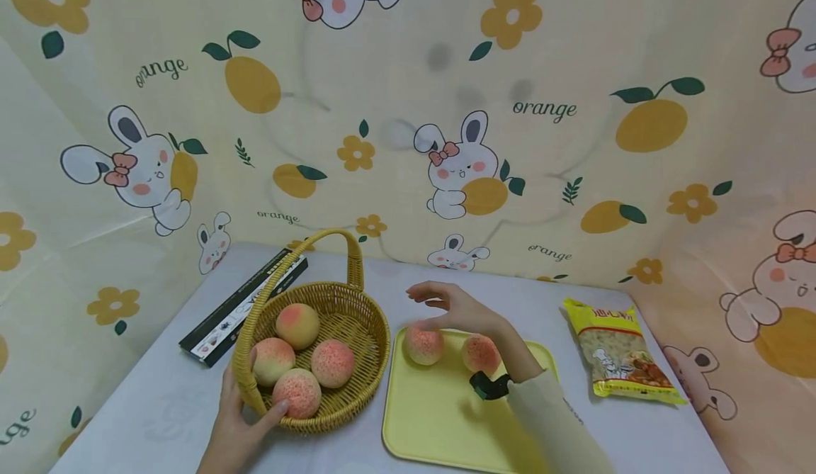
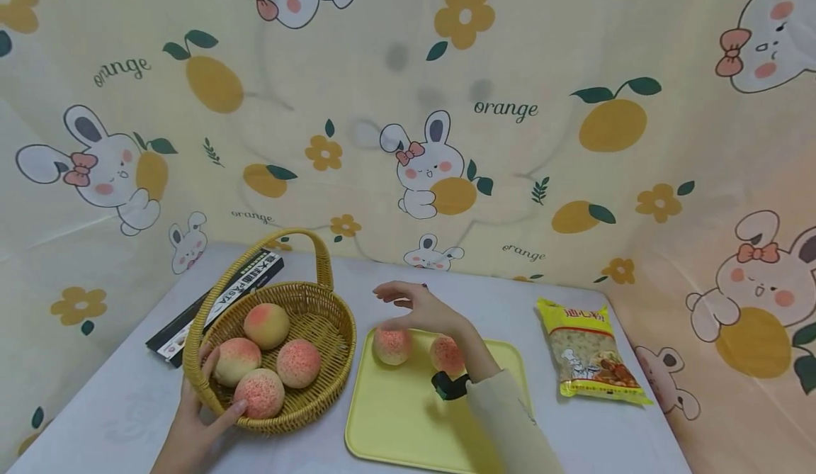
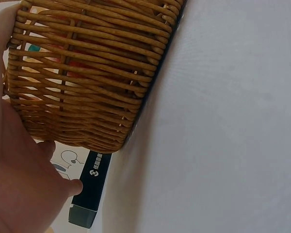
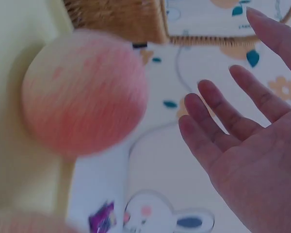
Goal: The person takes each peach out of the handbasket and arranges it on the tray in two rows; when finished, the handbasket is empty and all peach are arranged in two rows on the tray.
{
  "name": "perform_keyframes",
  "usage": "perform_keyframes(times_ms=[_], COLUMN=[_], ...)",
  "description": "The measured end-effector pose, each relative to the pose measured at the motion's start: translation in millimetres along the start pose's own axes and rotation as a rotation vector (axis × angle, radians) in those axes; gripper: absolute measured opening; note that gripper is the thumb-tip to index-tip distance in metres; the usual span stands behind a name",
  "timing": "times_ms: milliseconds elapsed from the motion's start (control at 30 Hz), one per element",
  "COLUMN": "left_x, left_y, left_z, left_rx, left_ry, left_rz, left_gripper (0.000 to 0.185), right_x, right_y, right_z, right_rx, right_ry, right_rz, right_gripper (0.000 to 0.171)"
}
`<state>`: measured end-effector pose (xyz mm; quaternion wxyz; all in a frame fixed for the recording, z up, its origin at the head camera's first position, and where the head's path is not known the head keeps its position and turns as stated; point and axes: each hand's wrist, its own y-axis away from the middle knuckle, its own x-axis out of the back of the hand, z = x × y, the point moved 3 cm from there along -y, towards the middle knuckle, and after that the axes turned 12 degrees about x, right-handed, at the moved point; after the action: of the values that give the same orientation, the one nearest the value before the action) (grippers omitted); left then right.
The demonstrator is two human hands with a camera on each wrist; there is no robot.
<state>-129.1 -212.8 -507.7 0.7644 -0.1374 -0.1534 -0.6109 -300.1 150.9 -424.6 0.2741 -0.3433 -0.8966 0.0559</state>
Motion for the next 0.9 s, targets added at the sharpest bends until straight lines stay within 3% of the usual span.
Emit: perform_keyframes(times_ms=[467,733,900], left_x=[-1.2,-1.3,-0.7], left_y=[0.6,0.2,-1.0], left_z=[-1.3,-2.3,-2.8], left_rx=[0.014,-0.021,-0.012], left_ry=[0.017,0.004,-0.004], left_rz=[-0.013,0.01,0.005], left_gripper=[0.099,0.099,0.099], right_x=[-45,-67,-76], right_y=[-73,-98,-109], right_z=[-17,-25,-21], right_rx=[0.047,0.044,0.029], right_ry=[-0.033,0.037,0.019], right_rz=[-0.161,-0.293,-0.374], right_gripper=[0.062,0.057,0.053])
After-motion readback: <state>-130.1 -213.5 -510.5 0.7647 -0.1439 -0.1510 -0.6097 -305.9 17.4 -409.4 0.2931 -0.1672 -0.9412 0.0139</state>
